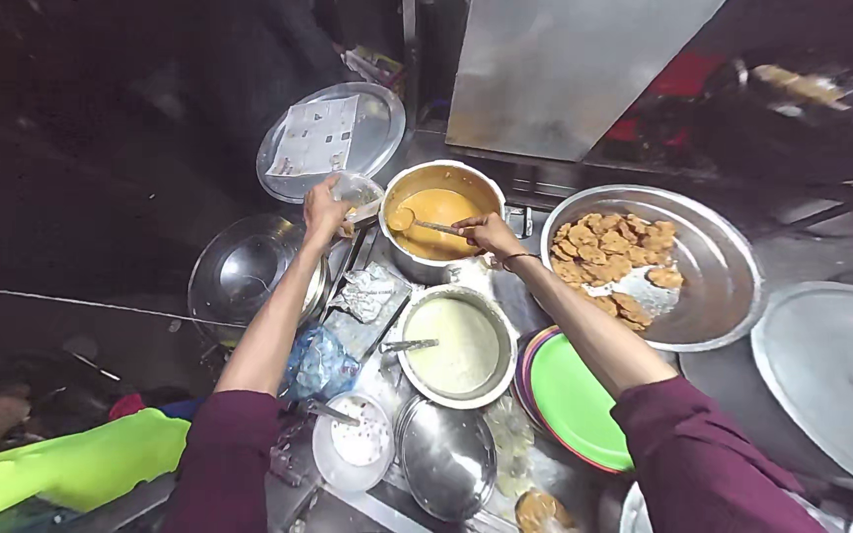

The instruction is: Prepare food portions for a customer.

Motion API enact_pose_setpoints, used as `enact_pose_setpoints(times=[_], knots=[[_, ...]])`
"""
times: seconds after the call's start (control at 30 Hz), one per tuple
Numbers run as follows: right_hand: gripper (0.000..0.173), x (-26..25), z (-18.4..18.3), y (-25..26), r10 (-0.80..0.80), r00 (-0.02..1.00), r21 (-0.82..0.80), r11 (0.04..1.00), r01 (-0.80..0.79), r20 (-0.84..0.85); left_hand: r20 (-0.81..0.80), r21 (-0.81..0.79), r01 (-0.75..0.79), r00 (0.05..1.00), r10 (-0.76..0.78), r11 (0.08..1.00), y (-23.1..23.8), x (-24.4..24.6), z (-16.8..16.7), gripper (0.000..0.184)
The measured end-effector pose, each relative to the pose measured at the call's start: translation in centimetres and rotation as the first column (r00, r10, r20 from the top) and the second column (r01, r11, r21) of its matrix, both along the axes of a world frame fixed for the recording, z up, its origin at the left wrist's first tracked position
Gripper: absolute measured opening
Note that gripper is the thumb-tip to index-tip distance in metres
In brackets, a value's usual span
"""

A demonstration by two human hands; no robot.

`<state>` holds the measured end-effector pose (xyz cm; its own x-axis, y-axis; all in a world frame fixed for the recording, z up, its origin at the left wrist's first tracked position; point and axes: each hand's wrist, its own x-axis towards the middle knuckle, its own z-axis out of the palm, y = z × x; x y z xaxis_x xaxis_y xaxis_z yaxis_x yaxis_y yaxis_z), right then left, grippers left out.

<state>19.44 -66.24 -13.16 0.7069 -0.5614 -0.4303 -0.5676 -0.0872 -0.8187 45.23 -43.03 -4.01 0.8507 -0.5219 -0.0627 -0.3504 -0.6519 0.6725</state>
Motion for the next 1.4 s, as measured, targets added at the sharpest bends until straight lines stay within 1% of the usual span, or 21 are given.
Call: enact_pose_setpoints(times=[0.17,0.4,0.47,0.5,0.53,0.57,0.6,0.63,0.67,0.7,0.73,0.8,0.83,0.87,0.93,1.0,1.07,1.13,1.2,1.3,1.4], knots=[[0.023,-1.6,2.0,-2.3,-0.014,0.984,0.001,1.0,0.014,0.175,0.076,0.076,0.027,0.997,-0.033,0.997,-1.4,0.2,0.8,0.067],[0.021,-3.2,11.1,-3.6,0.005,0.978,-0.119,0.993,0.02,0.207,0.019,0.068,0.091,0.996,-0.092,0.994,-5.1,-1.0,0.1,0.067],[0.02,-4.2,14.2,-1.8,0.045,0.981,-0.233,0.973,0.0,0.19,0.006,0.04,0.119,0.993,-0.119,0.992,-6.2,-1.9,0.0,0.067],[0.02,-4.5,15.3,-0.9,0.08,0.983,-0.355,0.935,-0.017,0.164,-0.007,0.021,0.128,0.992,-0.128,0.992,-6.7,-2.3,0.1,0.068],[0.021,-4.6,15.7,-0.2,0.134,0.984,-0.528,0.848,-0.052,0.119,-0.031,-0.008,0.131,0.991,-0.131,0.991,-7.2,-2.8,0.2,0.068],[0.024,-4.8,15.6,0.5,0.198,0.977,-0.712,0.697,-0.083,0.081,-0.074,-0.053,0.127,0.989,-0.13,0.991,-7.7,-3.3,0.3,0.068],[0.029,-5.0,15.1,1.1,0.266,0.963,-0.864,0.495,-0.089,0.053,-0.137,-0.117,0.115,0.982,-0.13,0.986,-8.0,-3.7,0.4,0.068],[0.037,-5.0,14.3,1.2,0.314,0.949,-0.949,0.302,-0.085,0.015,-0.19,-0.169,0.098,0.973,-0.13,0.981,-8.3,-4.0,0.5,0.068],[0.042,-5.1,13.6,1.1,0.332,0.943,-0.976,0.211,-0.06,0.014,-0.233,-0.207,0.08,0.964,-0.128,0.975,-8.4,-4.0,0.5,0.069],[0.042,-5.3,12.9,1.1,0.324,0.943,-0.968,0.249,-0.004,0.08,-0.258,-0.219,0.066,0.958,-0.123,0.974,-8.4,-4.1,0.4,0.068],[0.04,-5.7,12.1,1.0,0.275,0.944,-0.92,0.387,0.065,0.183,-0.269,-0.225,0.051,0.956,-0.113,0.973,-8.2,-4.1,0.3,0.068],[0.03,-6.3,10.1,0.4,0.053,0.946,-0.666,0.722,0.186,0.321,-0.253,-0.237,0.039,0.962,-0.1,0.971,-7.7,-4.0,0.2,0.066],[0.028,-6.2,8.8,-0.3,-0.056,0.95,-0.546,0.808,0.224,0.306,-0.227,-0.237,0.043,0.969,-0.099,0.97,-7.3,-4.0,0.2,0.066],[0.027,-5.8,7.2,-0.9,-0.115,0.962,-0.518,0.823,0.233,0.249,-0.204,-0.229,0.046,0.974,-0.094,0.972,-6.8,-4.0,0.3,0.065],[0.027,-3.8,4.3,-1.0,-0.102,0.992,-0.623,0.772,0.128,0.078,-0.163,-0.182,0.039,0.984,-0.07,0.982,-5.8,-4.0,0.8,0.065],[0.026,-1.6,1.7,0.4,0.032,0.991,-0.715,0.689,-0.116,-0.13,-0.131,-0.128,0.04,0.99,-0.057,0.991,-4.9,-3.8,1.4,0.065],[0.023,0.3,-0.6,2.0,0.188,0.932,-0.744,0.563,-0.36,-0.309,-0.102,-0.119,0.034,0.994,-0.046,0.992,-4.0,-3.2,1.4,0.066],[0.018,2.2,-2.6,2.9,0.261,0.882,-0.736,0.487,-0.471,-0.391,-0.081,-0.11,0.033,0.996,-0.042,0.993,-3.0,-2.4,1.6,0.067],[0.011,3.7,-3.1,3.4,0.233,0.9,-0.686,0.586,-0.432,-0.368,-0.066,-0.097,0.007,0.998,-0.013,0.995,-1.8,-1.7,2.0,0.067],[0.019,3.5,-2.0,3.4,0.116,0.96,-0.464,0.857,-0.226,-0.253,-0.081,-0.106,-0.015,0.997,0.006,0.994,-0.1,-1.1,1.8,0.067],[0.019,1.5,-2.3,2.5,0.005,0.993,-0.273,0.961,-0.036,-0.115,-0.092,-0.116,-0.031,0.996,0.02,0.993,0.8,-1.1,1.5,0.065]])
